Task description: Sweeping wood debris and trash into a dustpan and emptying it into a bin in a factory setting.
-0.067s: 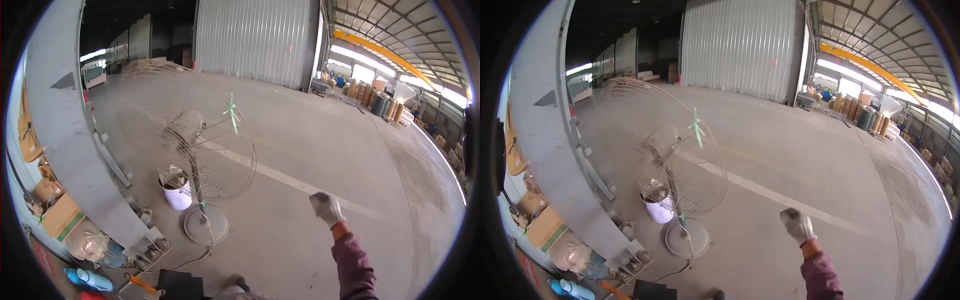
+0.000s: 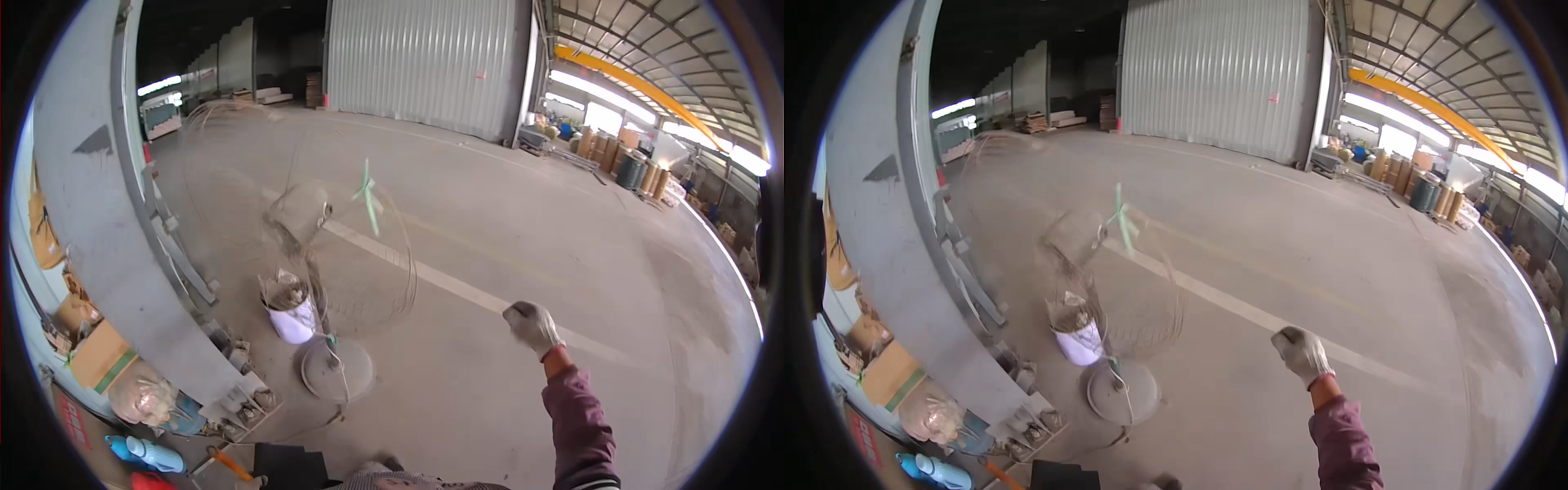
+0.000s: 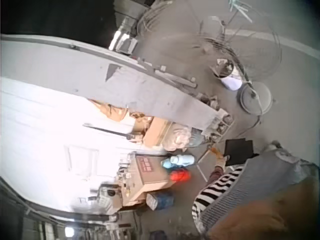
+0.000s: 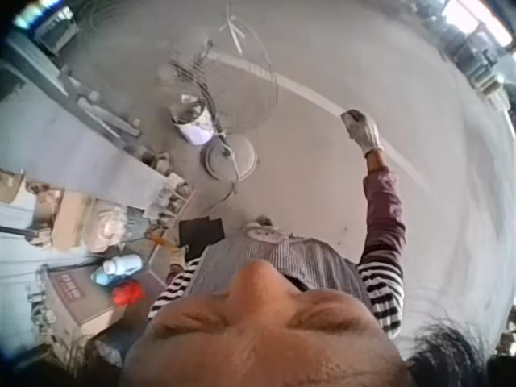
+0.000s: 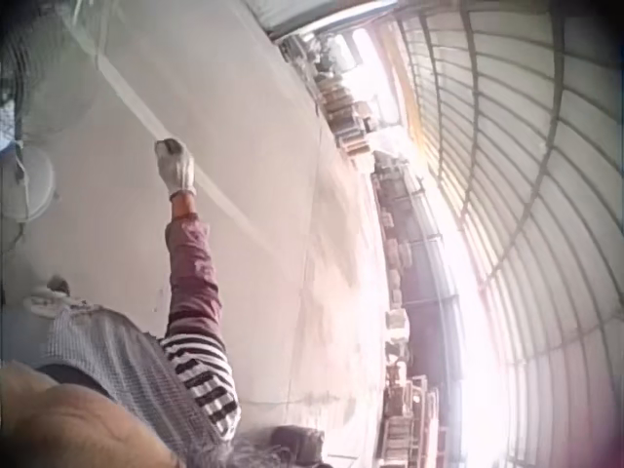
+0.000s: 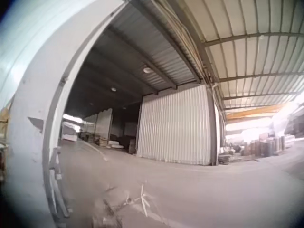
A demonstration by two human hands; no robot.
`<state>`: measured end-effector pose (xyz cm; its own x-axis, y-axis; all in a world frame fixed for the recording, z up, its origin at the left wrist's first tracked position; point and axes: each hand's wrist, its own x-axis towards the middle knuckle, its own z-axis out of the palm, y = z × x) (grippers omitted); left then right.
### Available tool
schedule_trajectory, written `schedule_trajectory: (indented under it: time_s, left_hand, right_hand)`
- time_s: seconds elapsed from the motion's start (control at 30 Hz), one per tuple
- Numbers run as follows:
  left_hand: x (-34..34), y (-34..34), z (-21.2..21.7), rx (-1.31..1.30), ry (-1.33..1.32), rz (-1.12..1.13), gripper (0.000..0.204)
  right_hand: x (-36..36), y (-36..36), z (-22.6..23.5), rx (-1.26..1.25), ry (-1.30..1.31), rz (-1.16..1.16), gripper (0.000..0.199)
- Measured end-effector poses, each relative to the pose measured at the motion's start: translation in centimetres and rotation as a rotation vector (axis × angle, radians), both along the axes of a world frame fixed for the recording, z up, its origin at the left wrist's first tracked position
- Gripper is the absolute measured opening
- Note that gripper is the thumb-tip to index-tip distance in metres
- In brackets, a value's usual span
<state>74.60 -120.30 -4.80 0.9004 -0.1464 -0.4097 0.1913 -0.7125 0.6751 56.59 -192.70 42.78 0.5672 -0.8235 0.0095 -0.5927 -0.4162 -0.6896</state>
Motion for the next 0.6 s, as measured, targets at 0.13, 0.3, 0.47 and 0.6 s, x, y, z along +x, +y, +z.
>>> schedule_trajectory:
  time_s: [0.13,0.3,0.47,0.6]
  left_hand:
    - [-4.2,-4.5,9.9,-0.056,-0.165,0.265,0.057]
    - [-10.1,-11.4,15.6,-0.148,-0.1,0.634,0.026]
    - [-18.7,-21.8,24.9,-0.097,-0.221,0.927,0.02]
    - [-27.6,-26.0,25.5,-0.29,-0.179,1.195,0.041]
  right_hand:
    - [16.4,-7.0,-0.2,-0.122,-0.161,0.525,0.031]
    - [37.3,-8.1,-0.8,-0.297,-0.315,0.837,0.029]
    - [47.7,-5.2,-0.5,-0.332,-0.328,0.955,0.032]
    - [50.4,-3.3,-1.6,-0.188,-0.261,0.989,0.04]
